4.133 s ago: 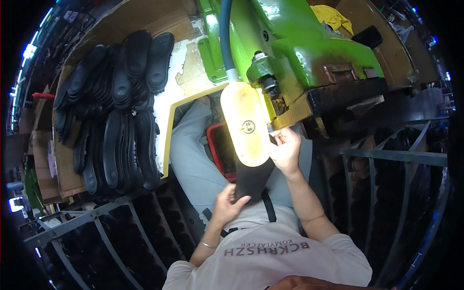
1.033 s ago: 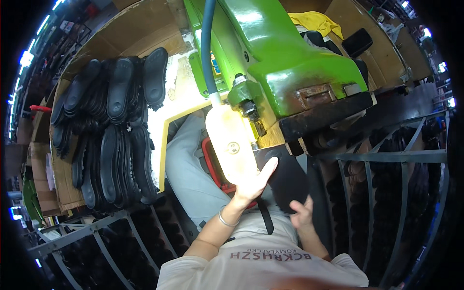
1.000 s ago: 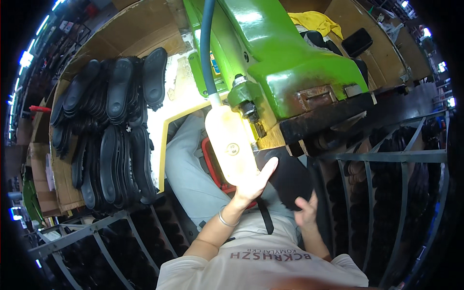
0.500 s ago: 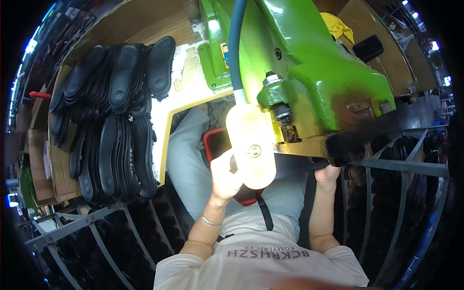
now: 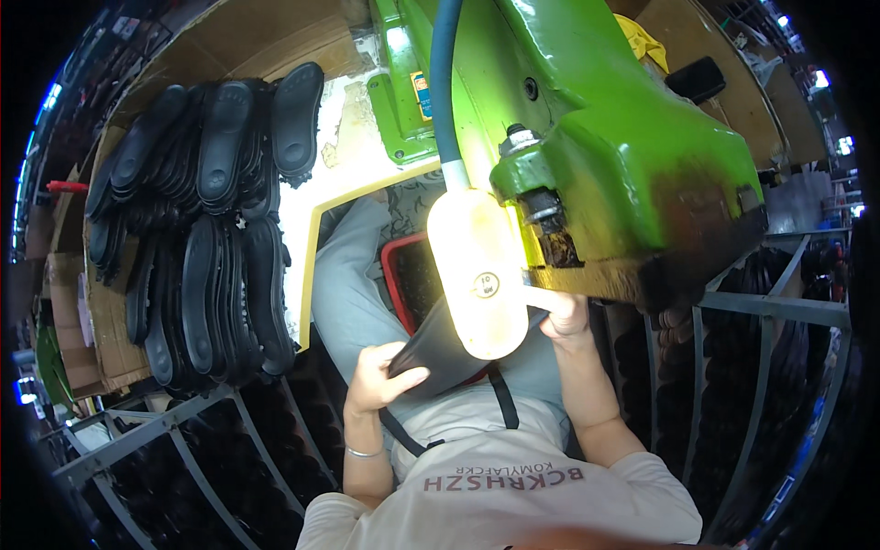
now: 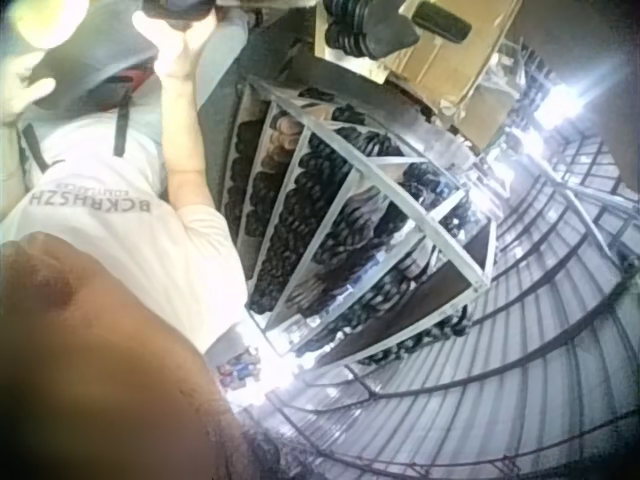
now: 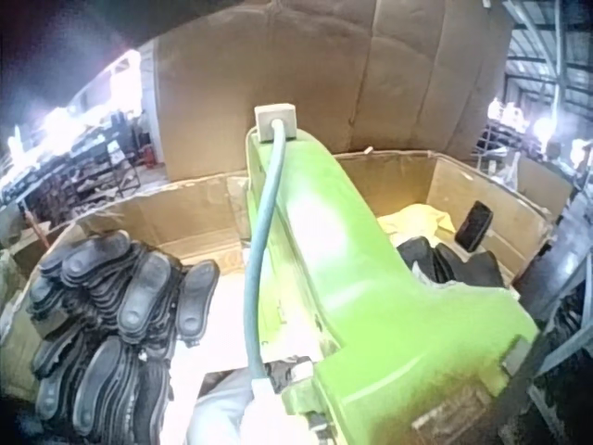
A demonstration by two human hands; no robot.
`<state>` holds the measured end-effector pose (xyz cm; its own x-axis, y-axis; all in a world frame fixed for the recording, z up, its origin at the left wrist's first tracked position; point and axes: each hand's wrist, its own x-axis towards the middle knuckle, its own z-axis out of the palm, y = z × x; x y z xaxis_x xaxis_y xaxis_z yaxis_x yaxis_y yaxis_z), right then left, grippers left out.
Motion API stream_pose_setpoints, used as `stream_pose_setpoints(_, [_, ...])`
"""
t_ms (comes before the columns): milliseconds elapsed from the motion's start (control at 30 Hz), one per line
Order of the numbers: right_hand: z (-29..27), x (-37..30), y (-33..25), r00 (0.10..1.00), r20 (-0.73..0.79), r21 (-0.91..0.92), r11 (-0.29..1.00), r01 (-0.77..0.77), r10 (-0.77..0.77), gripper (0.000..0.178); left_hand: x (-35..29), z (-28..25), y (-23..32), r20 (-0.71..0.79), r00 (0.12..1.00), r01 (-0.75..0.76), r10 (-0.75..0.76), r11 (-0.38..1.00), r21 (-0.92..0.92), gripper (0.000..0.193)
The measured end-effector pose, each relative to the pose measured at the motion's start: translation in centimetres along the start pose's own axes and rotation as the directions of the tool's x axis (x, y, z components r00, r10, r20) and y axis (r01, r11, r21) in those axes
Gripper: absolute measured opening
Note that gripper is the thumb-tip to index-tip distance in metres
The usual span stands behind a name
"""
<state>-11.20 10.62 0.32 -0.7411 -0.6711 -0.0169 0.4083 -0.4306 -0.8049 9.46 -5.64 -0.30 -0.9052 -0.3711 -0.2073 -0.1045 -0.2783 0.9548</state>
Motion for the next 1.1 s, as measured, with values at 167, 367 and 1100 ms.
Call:
stream_pose_setpoints(167, [2.3,0.5,-0.9,0.996,-0.072,-0.305,0.952,0.035,-0.059,0.033,6.5,5.4,2.0,-0.013,0.925,-0.354,0.381,0.871,0.341,0.021])
stream_pose_setpoints(367, [-0.1,-7.4,1.6,0.971,-0.093,-0.323,0.916,-0.237,0.218,0.039,7.7,7.8,1.7,0.0,0.909,-0.404,0.416,0.884,0.236,0.019])
stream_pose_setpoints(1100, [-5.2,-16.8,-0.2,0.887,-0.081,-0.171,0.87,-0.462,0.455,0.049,5.9,8.3,-1.3,-0.193,0.935,-0.293,0.296,0.955,0.043,0.013])
